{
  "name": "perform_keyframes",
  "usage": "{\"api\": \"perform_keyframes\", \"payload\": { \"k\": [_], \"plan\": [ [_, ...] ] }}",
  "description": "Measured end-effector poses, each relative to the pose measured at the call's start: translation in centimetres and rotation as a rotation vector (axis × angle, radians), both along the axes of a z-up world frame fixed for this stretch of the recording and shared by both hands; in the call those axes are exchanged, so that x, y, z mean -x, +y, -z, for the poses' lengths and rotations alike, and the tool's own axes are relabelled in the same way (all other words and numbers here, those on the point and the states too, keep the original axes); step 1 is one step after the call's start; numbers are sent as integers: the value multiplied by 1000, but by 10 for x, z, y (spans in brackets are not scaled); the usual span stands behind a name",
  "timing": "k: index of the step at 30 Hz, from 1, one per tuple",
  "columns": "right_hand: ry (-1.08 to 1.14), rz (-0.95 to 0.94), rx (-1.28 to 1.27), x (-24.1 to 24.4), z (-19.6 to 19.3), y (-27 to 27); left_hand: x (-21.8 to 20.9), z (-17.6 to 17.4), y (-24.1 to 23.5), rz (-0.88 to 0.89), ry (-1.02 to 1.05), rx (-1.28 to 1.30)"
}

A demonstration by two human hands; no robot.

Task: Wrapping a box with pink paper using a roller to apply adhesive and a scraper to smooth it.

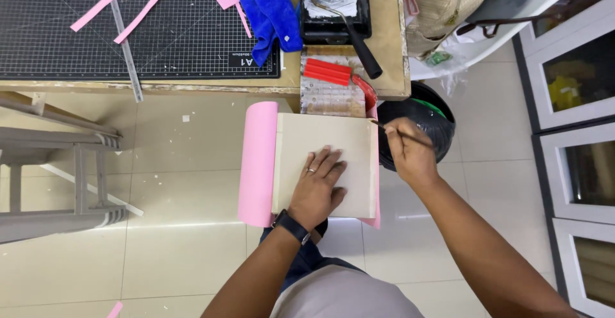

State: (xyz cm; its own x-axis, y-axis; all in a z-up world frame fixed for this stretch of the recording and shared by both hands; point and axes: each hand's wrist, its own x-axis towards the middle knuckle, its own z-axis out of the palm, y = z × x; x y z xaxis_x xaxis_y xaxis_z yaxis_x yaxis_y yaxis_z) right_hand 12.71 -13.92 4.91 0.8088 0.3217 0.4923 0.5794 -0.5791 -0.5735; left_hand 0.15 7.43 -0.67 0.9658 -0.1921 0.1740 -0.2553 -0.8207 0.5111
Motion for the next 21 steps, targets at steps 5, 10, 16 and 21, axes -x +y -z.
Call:
{"api": "perform_keyframes", "payload": {
  "k": [5, 10, 16, 21],
  "plan": [
    [100, 16, 122, 73, -6, -14, 1, 2, 0, -4, 17, 2],
    [238, -219, 66, 143, -20, -35, 1, 4, 2, 32, -128, 116],
    [260, -48, 105, 102, -30, -20, 0, 0, 5, 48, -117, 130],
    [189, -221, -8, 133, -38, -16, 4, 0, 3, 44, -94, 136]
  ]
}}
